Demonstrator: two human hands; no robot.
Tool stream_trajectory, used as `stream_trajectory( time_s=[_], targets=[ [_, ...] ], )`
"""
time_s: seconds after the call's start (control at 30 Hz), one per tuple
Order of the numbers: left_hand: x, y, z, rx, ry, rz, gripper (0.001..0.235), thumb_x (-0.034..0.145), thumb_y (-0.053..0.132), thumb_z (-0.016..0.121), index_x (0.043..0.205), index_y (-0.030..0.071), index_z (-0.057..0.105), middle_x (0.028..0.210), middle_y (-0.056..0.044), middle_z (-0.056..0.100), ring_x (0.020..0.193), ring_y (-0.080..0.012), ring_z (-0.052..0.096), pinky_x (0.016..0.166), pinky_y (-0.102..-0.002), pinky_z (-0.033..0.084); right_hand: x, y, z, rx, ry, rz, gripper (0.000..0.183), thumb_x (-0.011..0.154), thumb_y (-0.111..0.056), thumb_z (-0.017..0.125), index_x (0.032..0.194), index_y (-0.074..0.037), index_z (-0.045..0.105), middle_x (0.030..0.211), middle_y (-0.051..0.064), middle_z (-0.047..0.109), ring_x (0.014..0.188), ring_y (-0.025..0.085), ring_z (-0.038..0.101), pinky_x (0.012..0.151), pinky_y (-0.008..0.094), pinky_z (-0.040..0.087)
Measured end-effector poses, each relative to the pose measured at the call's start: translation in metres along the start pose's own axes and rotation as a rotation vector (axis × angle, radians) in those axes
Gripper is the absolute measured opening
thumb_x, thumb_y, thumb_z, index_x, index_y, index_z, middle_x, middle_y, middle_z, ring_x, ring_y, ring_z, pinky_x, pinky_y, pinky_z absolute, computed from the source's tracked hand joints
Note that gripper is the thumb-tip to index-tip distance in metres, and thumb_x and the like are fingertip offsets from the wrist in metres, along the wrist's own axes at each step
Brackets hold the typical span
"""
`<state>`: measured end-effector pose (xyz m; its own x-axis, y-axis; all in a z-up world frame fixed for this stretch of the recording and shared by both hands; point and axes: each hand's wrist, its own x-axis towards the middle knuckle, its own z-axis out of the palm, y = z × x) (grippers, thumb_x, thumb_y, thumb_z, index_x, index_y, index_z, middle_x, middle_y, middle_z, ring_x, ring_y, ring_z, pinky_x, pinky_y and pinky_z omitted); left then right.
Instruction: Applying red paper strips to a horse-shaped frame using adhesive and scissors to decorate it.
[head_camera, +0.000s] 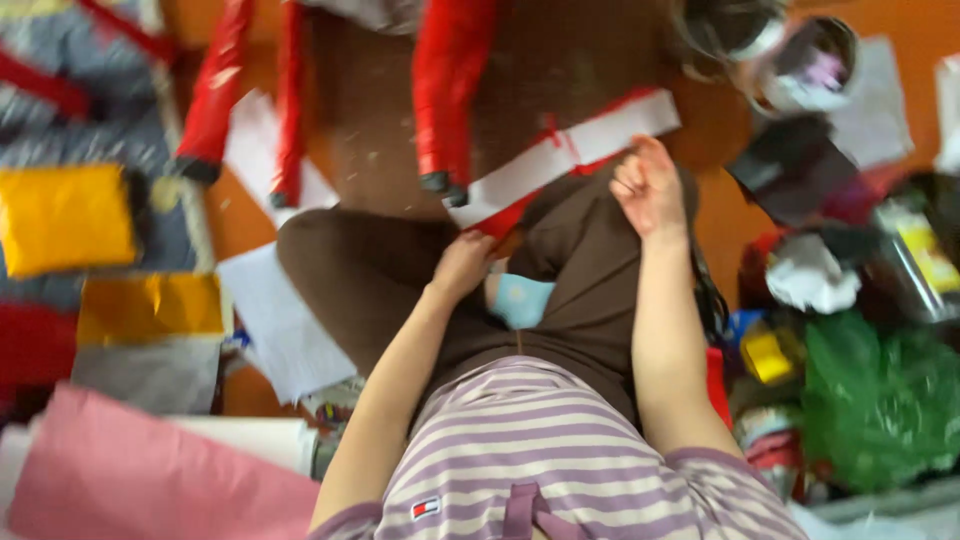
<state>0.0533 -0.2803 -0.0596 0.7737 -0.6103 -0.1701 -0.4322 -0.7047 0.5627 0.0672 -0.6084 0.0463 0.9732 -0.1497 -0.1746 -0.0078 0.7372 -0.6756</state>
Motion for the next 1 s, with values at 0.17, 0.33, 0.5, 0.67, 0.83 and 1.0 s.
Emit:
stream_trajectory(
  time_s=[0.17,0.33,0.5,0.67,0.83,1.0],
  targets=[
    [0.026,-0.025,0.016,0.206,0.122,0.139,0.030,0.088,0.027,0.063,0.114,0.012,0.066,0.104,-0.011,0.063,0.091,-0.0327,0.067,0.075,-0.039,0.057,0.002,-0.005,0.019,-0.031,0.178,0.019,0.026,0.095,0.000,0.052,0.117,-0.013,0.057,0.062,-0.001,0.037,0.053,0.008,0.039,0.057,0.021,0.046],
    [0.031,-0.008,0.001,0.154,0.004,0.095,0.029,0.092,0.023,0.061,0.116,0.008,0.063,0.109,-0.012,0.060,0.096,-0.0325,0.065,0.078,-0.040,0.056,0.049,0.043,-0.030,-0.477,0.414,-0.139,0.018,0.087,0.001,0.060,0.104,-0.006,0.064,0.071,0.008,0.057,0.052,0.013,0.060,0.047,0.026,0.057],
    [0.027,-0.012,-0.007,0.124,0.084,0.112,0.029,0.086,0.017,0.060,0.114,0.010,0.064,0.112,-0.010,0.060,0.096,-0.0318,0.066,0.082,-0.037,0.056,0.104,0.092,-0.062,-1.476,0.269,-0.105,0.011,0.082,-0.021,0.069,0.088,-0.012,0.070,0.079,0.011,0.070,0.080,0.032,0.070,0.069,0.044,0.057],
    [0.028,0.001,-0.023,0.048,0.256,0.043,0.028,0.087,0.011,0.057,0.115,0.009,0.062,0.125,-0.016,0.056,0.106,-0.0372,0.064,0.090,-0.042,0.053,0.127,0.141,-0.072,-2.027,0.357,-0.137,0.020,0.081,-0.009,0.066,0.099,-0.005,0.058,0.095,0.017,0.056,0.094,0.040,0.062,0.078,0.050,0.056],
    [0.029,0.009,-0.025,0.048,0.328,-0.076,0.027,0.088,0.010,0.056,0.115,0.008,0.061,0.128,-0.022,0.055,0.109,-0.0425,0.062,0.098,-0.049,0.048,0.109,0.119,-0.038,-1.945,0.354,-0.123,0.008,0.085,-0.004,0.062,0.089,0.002,0.066,0.091,0.021,0.060,0.091,0.043,0.066,0.075,0.053,0.059],
    [0.027,-0.005,-0.019,0.110,0.449,-0.152,0.021,0.087,0.013,0.057,0.107,0.014,0.063,0.122,-0.014,0.054,0.096,-0.0364,0.066,0.086,-0.044,0.055,0.124,0.126,-0.068,-1.917,0.411,-0.037,0.014,0.087,-0.015,0.065,0.086,-0.001,0.069,0.088,0.017,0.062,0.090,0.039,0.067,0.075,0.054,0.059]
  ],
)
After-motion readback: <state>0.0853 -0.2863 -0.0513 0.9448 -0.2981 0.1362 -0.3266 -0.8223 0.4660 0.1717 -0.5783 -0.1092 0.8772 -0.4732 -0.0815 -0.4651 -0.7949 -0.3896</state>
